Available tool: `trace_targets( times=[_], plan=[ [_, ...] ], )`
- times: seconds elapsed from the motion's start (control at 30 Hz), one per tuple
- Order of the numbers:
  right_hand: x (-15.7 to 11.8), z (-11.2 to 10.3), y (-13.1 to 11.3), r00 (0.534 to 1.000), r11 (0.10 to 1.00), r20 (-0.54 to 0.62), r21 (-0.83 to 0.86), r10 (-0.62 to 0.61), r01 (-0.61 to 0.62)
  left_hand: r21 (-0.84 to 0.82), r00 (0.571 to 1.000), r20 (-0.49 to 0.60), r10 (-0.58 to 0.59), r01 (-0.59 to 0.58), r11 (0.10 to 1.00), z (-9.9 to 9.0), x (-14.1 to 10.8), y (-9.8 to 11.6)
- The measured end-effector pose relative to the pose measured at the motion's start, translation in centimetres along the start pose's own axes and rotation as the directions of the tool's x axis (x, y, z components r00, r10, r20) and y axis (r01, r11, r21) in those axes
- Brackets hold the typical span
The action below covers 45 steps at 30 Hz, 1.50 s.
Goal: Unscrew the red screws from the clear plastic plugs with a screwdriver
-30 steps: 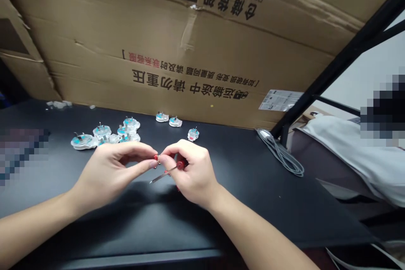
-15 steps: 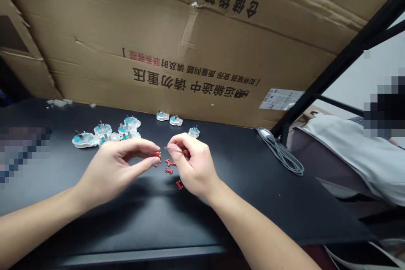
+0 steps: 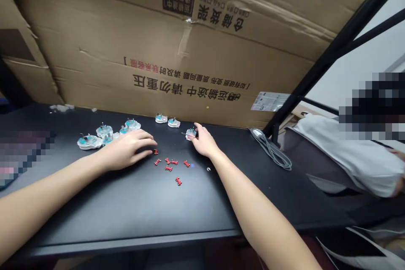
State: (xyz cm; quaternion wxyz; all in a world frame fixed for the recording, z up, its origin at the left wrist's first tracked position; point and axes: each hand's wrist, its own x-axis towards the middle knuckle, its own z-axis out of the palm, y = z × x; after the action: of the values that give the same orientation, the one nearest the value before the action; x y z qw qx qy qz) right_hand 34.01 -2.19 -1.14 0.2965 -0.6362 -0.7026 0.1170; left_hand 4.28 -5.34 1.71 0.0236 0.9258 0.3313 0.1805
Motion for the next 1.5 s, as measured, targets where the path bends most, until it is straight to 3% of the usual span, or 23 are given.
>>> trace_targets(
  times=[0.2, 0.37, 0.43, 0.53, 0.6, 0.67, 0.9, 1.03, 1.13, 1.23, 1.33, 1.5],
  plan=[
    [-0.2, -0.1, -1.1, 1.0, 1.0, 0.029, -0.027, 0.001, 0.0, 0.024, 1.0, -0.007, 0.0, 0.0, 1.0, -0.6, 0.0, -1.8],
    [-1.3, -1.2, -2.5, 0.982, 0.986, 0.152, 0.142, -0.114, 0.093, -0.019, 0.996, -0.086, -0.018, 0.017, 1.0, -1.4, 0.1, 0.0],
    [-2.2, -1.7, -3.5, 0.941, 0.961, 0.275, 0.244, -0.196, 0.128, -0.094, 0.994, -0.11, 0.014, -0.024, 0.995, -1.9, 0.5, 1.3],
    [-3.9, -2.2, -5.2, 0.846, 0.92, 0.434, 0.361, -0.309, 0.151, -0.15, 0.981, -0.008, 0.195, -0.194, 0.969, -2.5, 1.2, 2.7],
    [-4.9, -2.4, -6.3, 0.772, 0.855, 0.493, 0.505, -0.4, 0.121, -0.195, 0.955, 0.068, 0.29, -0.272, 0.942, -2.5, 1.3, 3.2],
    [-5.6, -2.5, -7.0, 0.756, 0.821, 0.508, 0.567, -0.413, 0.068, -0.27, 0.948, 0.056, 0.312, -0.287, 0.919, -2.3, 1.2, 3.2],
    [-6.5, -2.5, -8.0, 0.879, 0.803, 0.376, 0.596, -0.292, 0.011, -0.419, 0.972, -0.216, 0.093, -0.178, 0.89, -1.7, 0.4, 3.2],
    [-6.9, -2.5, -8.3, 0.859, 0.716, 0.372, 0.698, -0.351, -0.01, -0.474, 0.954, -0.292, 0.073, -0.211, 0.855, -1.7, 0.1, 4.0],
    [-6.8, -2.6, -8.2, 0.854, 0.692, 0.376, 0.722, -0.359, -0.027, -0.548, 0.956, -0.294, -0.005, -0.164, 0.82, -1.8, -0.1, 4.2],
    [-6.5, -3.0, -7.7, 0.909, 0.739, 0.291, 0.673, -0.297, 0.026, -0.749, 0.944, -0.246, -0.221, -0.04, 0.661, -2.0, -0.1, 3.9],
    [-6.3, -3.6, -6.9, 0.962, 0.826, 0.118, 0.545, -0.247, 0.145, -0.891, 0.894, -0.198, -0.401, 0.006, 0.454, -2.0, 0.0, 3.5],
    [-7.1, -4.4, -6.9, 0.942, 0.875, -0.023, 0.364, -0.335, 0.32, -0.981, 0.862, -0.17, -0.478, -0.104, 0.161, -1.5, 0.3, 3.8]
  ],
)
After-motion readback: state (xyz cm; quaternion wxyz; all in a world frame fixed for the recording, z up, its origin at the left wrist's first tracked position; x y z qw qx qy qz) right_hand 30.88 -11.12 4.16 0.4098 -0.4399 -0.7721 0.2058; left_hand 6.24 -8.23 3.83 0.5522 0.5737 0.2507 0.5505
